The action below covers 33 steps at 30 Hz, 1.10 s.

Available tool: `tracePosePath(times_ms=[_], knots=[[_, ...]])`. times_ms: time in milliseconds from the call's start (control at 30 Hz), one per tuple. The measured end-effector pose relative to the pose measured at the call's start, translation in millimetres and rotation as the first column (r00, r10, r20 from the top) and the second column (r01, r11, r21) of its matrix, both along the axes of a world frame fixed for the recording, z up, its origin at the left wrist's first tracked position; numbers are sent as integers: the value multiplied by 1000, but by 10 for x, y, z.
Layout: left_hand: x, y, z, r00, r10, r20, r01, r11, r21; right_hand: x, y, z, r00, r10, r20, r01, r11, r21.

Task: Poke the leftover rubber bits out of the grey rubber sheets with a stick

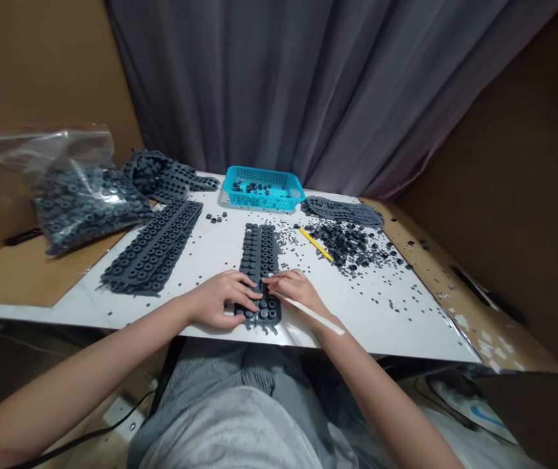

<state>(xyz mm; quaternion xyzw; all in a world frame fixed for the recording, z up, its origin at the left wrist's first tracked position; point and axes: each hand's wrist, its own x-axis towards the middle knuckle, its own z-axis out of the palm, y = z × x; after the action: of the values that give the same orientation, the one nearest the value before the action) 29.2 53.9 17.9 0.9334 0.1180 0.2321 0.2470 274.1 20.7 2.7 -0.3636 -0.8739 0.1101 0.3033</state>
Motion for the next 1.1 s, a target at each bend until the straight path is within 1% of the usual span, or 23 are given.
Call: tracePosePath(times_ms=[67,133,167,233,267,300,333,367,433,467,533,567,633,667,733,800,900,1000,1100], knots=[[2,-1,0,1000,0,3,0,1000,1,0,36,-14,999,-43,23,42,998,51],[3,2,-2,1000,-3,9,3,1000,0,4,66,-20,990,-141,-19,142,988,59],[4,5,-4,1000,-5,12,5,1000,-2,8,75,-20,975,-209,-70,212,976,43],[4,13,-9,1000,-9,19,10,1000,-9,18,78,-12,914,-345,-213,346,938,-32],[3,17,-11,1000,-12,21,12,1000,-11,22,72,-5,872,-395,-290,385,918,-93],[1,20,-13,1000,-15,23,15,1000,-13,25,62,2,834,-423,-356,390,906,-163],[-1,22,-14,999,-19,26,19,1000,-15,25,49,10,808,-425,-408,357,904,-235],[-3,22,-14,999,-26,31,27,999,-18,23,37,18,798,-407,-445,294,907,-301],[-1,17,-9,998,-19,59,21,999,-38,9,16,29,805,-343,-485,140,903,-406],[6,14,-3,996,12,86,-7,999,-49,0,11,32,811,-314,-494,76,894,-443],[36,15,15,983,136,126,-130,990,-57,-18,12,33,813,-285,-508,-4,870,-493],[62,23,27,969,214,126,-210,977,-49,-24,17,32,807,-284,-518,-26,859,-512],[132,61,51,935,346,75,-347,938,-8,-29,33,28,788,-289,-544,-64,839,-540],[172,90,61,919,393,30,-393,919,11,-28,42,27,779,-288,-557,-83,833,-547],[250,162,72,892,448,-54,-448,894,25,-22,57,30,775,-268,-572,-113,832,-544],[305,231,70,880,464,-99,-465,885,9,-14,65,40,787,-232,-571,-141,835,-532],[328,284,36,892,439,-108,-444,896,-25,-6,62,65,821,-190,-539,-168,821,-546],[325,272,-18,895,437,-92,-443,895,-60,-2,51,91,844,-187,-502,-163,803,-574],[342,242,-66,875,479,-69,-483,871,-93,5,45,100,850,-190,-492,-158,798,-582]])
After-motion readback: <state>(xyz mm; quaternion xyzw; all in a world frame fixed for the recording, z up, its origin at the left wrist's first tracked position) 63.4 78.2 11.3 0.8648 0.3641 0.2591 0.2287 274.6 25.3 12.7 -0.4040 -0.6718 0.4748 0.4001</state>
